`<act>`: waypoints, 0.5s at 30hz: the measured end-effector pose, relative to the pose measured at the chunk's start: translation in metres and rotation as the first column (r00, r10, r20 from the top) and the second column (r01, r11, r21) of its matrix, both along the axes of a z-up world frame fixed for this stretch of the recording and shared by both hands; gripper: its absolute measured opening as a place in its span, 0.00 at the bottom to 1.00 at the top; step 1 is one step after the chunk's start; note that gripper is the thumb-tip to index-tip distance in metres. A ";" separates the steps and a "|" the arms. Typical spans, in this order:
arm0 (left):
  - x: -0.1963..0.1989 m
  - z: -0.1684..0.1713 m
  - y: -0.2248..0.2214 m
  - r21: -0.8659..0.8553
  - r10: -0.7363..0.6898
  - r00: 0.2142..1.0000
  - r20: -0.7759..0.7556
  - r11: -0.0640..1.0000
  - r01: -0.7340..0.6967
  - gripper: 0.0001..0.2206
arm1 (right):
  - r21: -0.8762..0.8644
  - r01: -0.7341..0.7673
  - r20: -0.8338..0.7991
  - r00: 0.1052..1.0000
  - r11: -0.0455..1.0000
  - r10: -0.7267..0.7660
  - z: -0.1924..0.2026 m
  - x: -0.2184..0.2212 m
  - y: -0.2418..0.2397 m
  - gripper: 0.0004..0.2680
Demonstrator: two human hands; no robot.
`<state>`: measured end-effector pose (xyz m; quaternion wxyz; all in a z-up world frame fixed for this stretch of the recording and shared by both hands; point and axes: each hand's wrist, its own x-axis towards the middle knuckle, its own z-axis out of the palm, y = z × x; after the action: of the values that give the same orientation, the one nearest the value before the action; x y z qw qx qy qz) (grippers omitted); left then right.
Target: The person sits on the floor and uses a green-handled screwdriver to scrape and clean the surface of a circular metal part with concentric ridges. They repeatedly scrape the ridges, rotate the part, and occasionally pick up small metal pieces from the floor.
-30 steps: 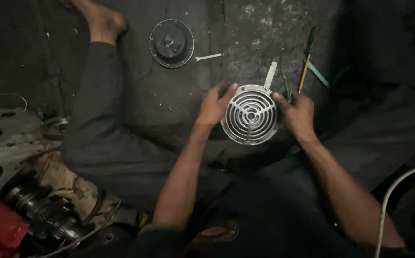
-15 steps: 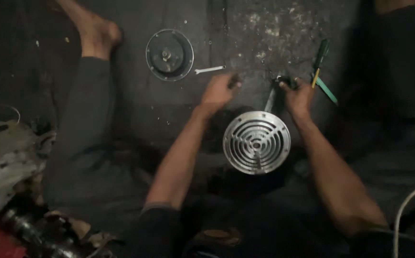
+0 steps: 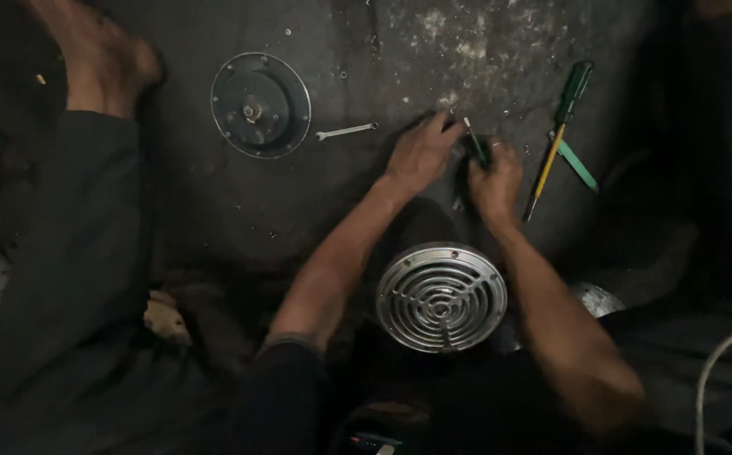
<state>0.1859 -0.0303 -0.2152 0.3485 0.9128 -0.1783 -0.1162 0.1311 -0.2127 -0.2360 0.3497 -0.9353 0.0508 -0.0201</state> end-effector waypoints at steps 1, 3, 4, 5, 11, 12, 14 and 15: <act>0.001 0.000 -0.002 -0.019 0.027 0.998 0.061 1.000 -0.026 0.20 | 0.134 0.084 -0.049 0.996 0.987 -0.078 0.002 0.000 0.000 0.11; 0.002 -0.003 -0.004 -0.055 0.075 0.980 0.184 0.996 -0.065 0.20 | 0.244 0.181 -0.120 0.980 0.953 -0.156 0.004 0.000 -0.001 0.10; 0.004 -0.006 -0.005 -0.044 0.068 0.984 0.162 0.997 -0.062 0.21 | 0.219 0.190 -0.133 0.978 0.957 -0.163 0.006 0.002 -0.005 0.10; 0.007 -0.008 -0.007 -0.032 0.061 0.988 0.139 0.998 -0.057 0.22 | 0.195 0.197 -0.145 0.975 0.961 -0.171 0.009 0.005 -0.010 0.11; 0.014 -0.011 -0.008 -0.010 -0.008 0.987 0.161 1.000 0.010 0.17 | 0.629 0.493 -0.411 0.867 0.602 -0.281 0.037 0.020 -0.013 0.07; 0.014 -0.011 -0.007 0.016 -0.029 0.985 0.172 1.000 0.027 0.17 | 0.650 0.498 -0.419 0.865 0.574 -0.276 0.044 0.021 -0.010 0.08; 0.016 -0.012 -0.007 -0.016 -0.017 0.989 0.148 1.000 0.019 0.16 | 0.688 0.509 -0.436 0.860 0.517 -0.267 0.056 0.023 -0.009 0.08; 0.018 -0.014 -0.008 -0.033 -0.011 0.991 0.136 0.999 0.016 0.16 | 0.713 0.490 -0.434 0.870 0.502 -0.234 0.061 0.025 -0.009 0.07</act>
<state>0.2038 -0.0385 -0.2291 0.3502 0.9113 -0.2098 -0.0531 0.1559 -0.2220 -0.1751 0.7101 -0.6336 0.3003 0.0643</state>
